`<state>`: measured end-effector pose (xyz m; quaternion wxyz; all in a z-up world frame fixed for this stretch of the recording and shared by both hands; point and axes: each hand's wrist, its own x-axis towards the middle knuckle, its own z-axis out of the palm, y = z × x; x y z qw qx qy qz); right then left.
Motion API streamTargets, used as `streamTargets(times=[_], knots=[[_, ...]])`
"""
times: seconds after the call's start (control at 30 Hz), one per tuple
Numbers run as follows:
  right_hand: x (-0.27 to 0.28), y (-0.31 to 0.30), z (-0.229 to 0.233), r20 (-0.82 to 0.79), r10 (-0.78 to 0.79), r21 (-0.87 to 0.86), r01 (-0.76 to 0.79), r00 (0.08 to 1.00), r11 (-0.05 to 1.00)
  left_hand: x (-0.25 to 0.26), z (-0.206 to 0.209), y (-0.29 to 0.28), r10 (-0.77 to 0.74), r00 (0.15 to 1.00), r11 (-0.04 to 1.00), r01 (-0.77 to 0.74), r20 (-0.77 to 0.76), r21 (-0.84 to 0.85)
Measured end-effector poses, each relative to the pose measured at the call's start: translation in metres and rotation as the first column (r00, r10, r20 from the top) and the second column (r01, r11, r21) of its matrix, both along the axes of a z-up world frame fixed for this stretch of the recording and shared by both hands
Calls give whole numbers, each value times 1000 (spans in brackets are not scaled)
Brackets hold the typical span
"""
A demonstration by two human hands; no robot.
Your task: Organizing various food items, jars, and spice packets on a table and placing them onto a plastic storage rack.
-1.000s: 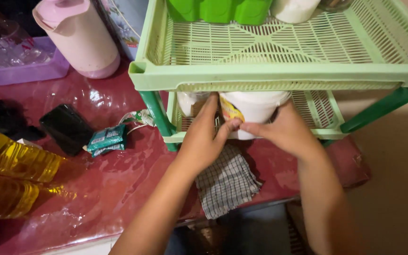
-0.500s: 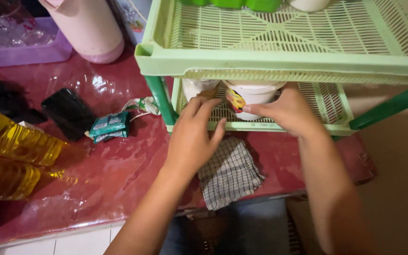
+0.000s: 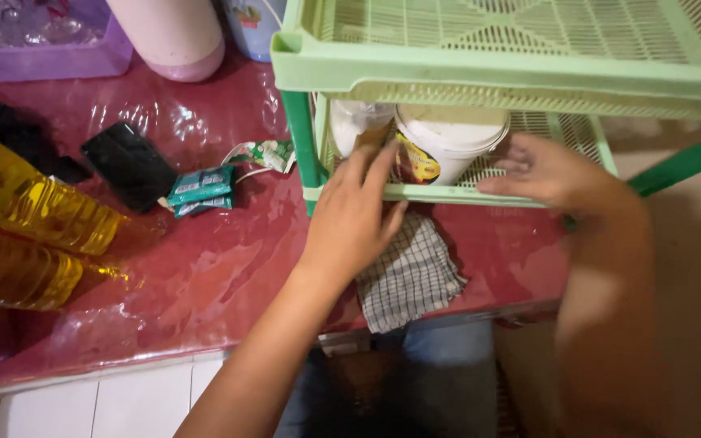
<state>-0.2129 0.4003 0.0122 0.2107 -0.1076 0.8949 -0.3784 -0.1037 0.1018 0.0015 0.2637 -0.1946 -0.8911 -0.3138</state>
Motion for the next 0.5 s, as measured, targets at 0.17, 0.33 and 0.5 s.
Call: streamTargets(times=[0.17,0.33,0.5], knots=[[22,-15,13,-118,25,-230,-52,993,972,-3,-4,4,37,998,999,-37,-55,4],[35,-57,13,-206,-112,-195,72,972,978,-7,-3,7,62,998,995,-63,-18,-83],[39,-59,9,-415,-129,-254,22,901,967,-9,-6,6,52,998,986,-44,45,-160]])
